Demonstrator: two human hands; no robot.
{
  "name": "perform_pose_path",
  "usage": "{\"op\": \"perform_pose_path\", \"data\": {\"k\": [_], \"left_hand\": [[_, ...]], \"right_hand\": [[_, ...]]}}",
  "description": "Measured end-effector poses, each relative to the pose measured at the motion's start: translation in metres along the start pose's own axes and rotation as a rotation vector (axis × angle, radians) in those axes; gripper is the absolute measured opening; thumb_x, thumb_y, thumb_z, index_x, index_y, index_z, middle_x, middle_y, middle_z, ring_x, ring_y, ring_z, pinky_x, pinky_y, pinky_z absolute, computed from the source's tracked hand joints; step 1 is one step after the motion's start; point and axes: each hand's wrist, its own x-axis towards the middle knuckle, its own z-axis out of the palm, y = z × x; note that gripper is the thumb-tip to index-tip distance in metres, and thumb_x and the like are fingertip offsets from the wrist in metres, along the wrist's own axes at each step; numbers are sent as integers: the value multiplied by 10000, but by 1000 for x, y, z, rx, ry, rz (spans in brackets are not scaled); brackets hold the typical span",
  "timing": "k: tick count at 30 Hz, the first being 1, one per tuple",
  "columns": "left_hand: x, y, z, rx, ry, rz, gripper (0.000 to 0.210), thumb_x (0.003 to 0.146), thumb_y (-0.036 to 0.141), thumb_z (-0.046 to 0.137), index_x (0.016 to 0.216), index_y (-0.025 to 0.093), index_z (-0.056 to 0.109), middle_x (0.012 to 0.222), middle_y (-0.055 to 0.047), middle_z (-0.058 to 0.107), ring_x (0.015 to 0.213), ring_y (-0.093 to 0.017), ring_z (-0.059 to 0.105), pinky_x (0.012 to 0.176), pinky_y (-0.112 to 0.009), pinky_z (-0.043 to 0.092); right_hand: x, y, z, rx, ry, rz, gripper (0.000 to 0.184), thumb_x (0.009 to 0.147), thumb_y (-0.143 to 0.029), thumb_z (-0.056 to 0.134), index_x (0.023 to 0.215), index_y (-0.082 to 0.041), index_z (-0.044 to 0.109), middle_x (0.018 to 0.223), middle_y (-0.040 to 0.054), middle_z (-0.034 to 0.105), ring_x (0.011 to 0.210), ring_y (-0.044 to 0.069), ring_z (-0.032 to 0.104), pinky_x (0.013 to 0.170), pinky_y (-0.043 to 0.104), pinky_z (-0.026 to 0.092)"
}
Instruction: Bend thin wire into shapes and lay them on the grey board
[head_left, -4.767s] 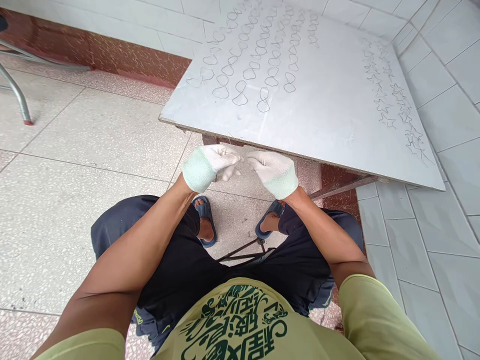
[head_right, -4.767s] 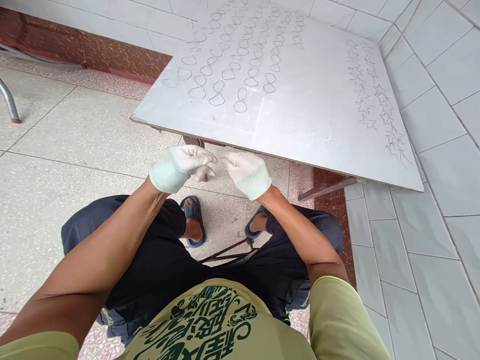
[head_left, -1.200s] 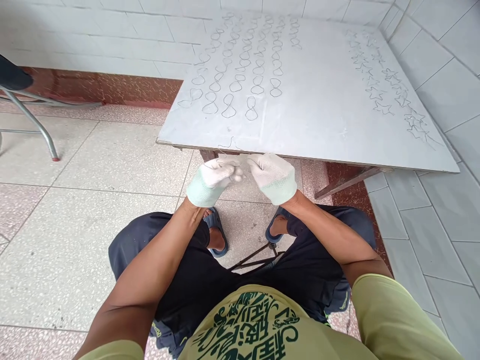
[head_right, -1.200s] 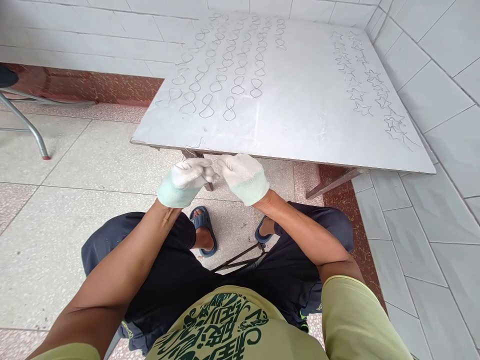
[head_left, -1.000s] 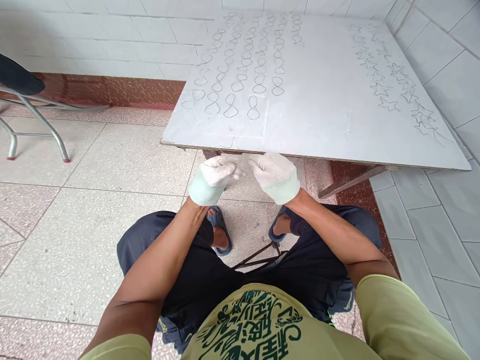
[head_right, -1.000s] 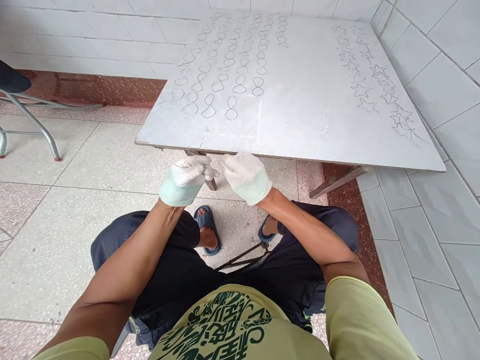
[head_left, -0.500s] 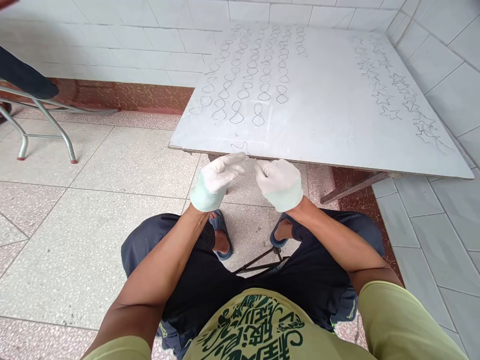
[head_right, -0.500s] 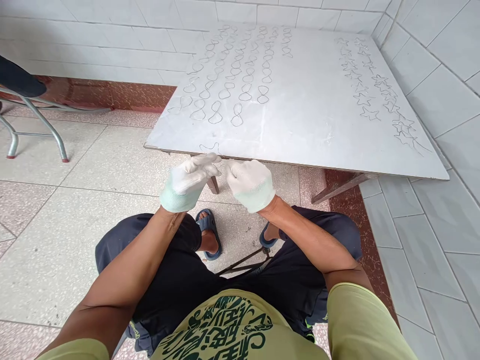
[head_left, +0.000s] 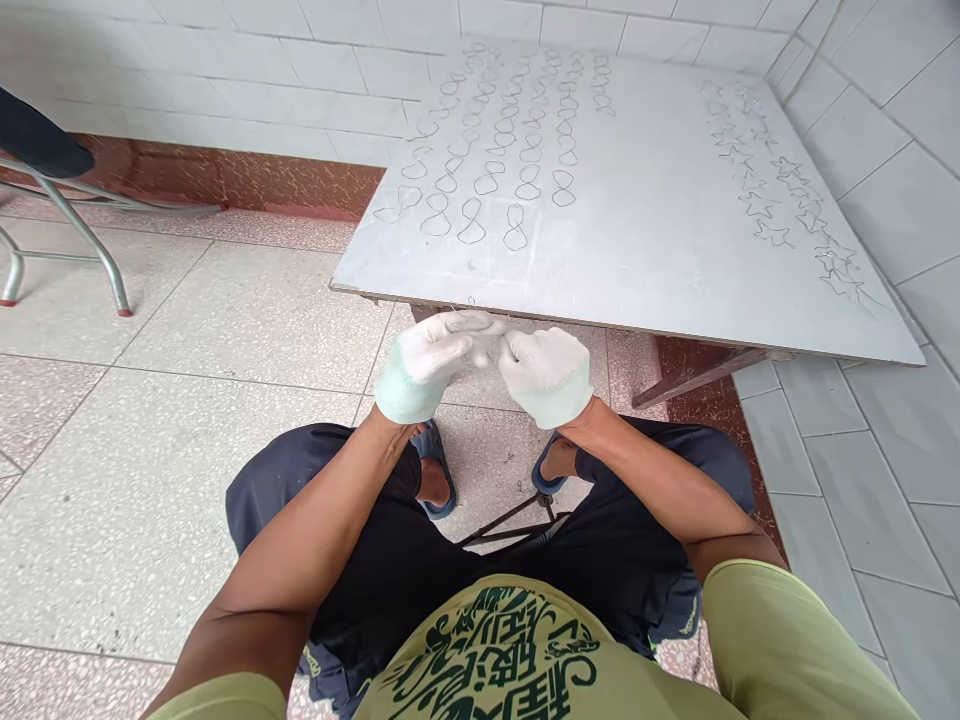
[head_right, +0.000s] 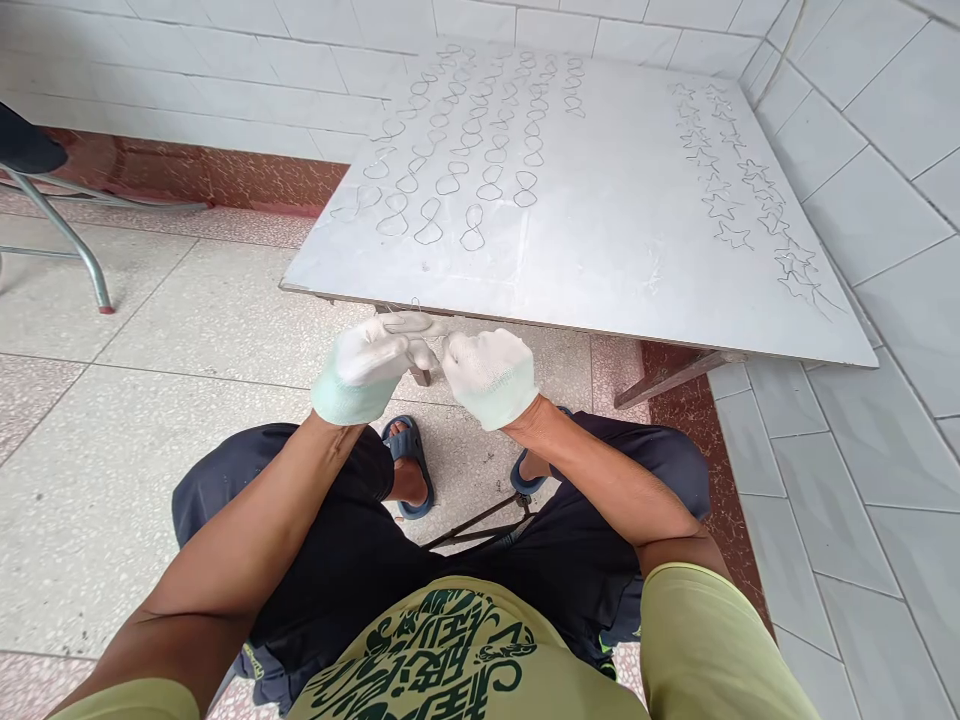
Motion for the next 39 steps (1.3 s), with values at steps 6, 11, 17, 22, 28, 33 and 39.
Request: {"op": "perform_pose_path", "data": {"k": [6,11,17,22,28,33,39], "left_hand": [[-5,-11,15,125,163,11,425,837,538,1019,754,190,791,762,-76,814,657,-179,735,747,-346,675],[2,-6,-6,138,88,-16,540,844,657,1025,762,190,767,756,-89,796,555,-170,676,555,-322,606],[9,12,-22,179,-258,1,630,896,747,983,678,204,750,553,-53,655,542,-214,693,539,-323,587],[4,11,-10,112,-448,-19,645,935,740,971,657,203,746,523,-42,636,588,-230,728,668,-365,651],[0,1,-10,240,-322,-100,628,897,733,985,660,197,757,565,-69,696,556,-203,701,596,-330,589],[-3,2,-7,510,-55,-167,484,954,615,883,731,204,755,648,-84,769,478,-166,648,465,-276,455],[-4,12,3,704,-65,-126,403,1052,405,729,695,227,671,603,-51,709,559,-168,672,570,-269,527]], "right_hand": [[-1,-6,9,-9,-37,-14,485,1230,-381,513,963,-207,879,788,129,811,866,306,792,798,430,436],[3,-14,-33,51,-112,-4,580,1245,-538,535,891,-219,866,737,82,788,801,271,781,754,411,442],[30,13,-64,530,12,203,390,1197,-394,585,1345,-213,897,1169,81,913,1136,277,852,1104,439,637],[40,18,-50,832,-310,113,356,1094,-266,705,1391,-241,900,1448,58,897,1369,246,831,1265,409,605],[38,13,-55,801,-395,156,237,1039,-217,724,829,-201,833,998,37,891,987,197,825,983,335,609],[40,14,-52,892,-467,216,242,982,-184,705,751,-195,776,826,9,818,802,144,751,776,272,531],[47,12,-37,749,-533,163,283,974,-256,742,704,-202,808,691,-22,732,717,131,662,721,289,442]]}}
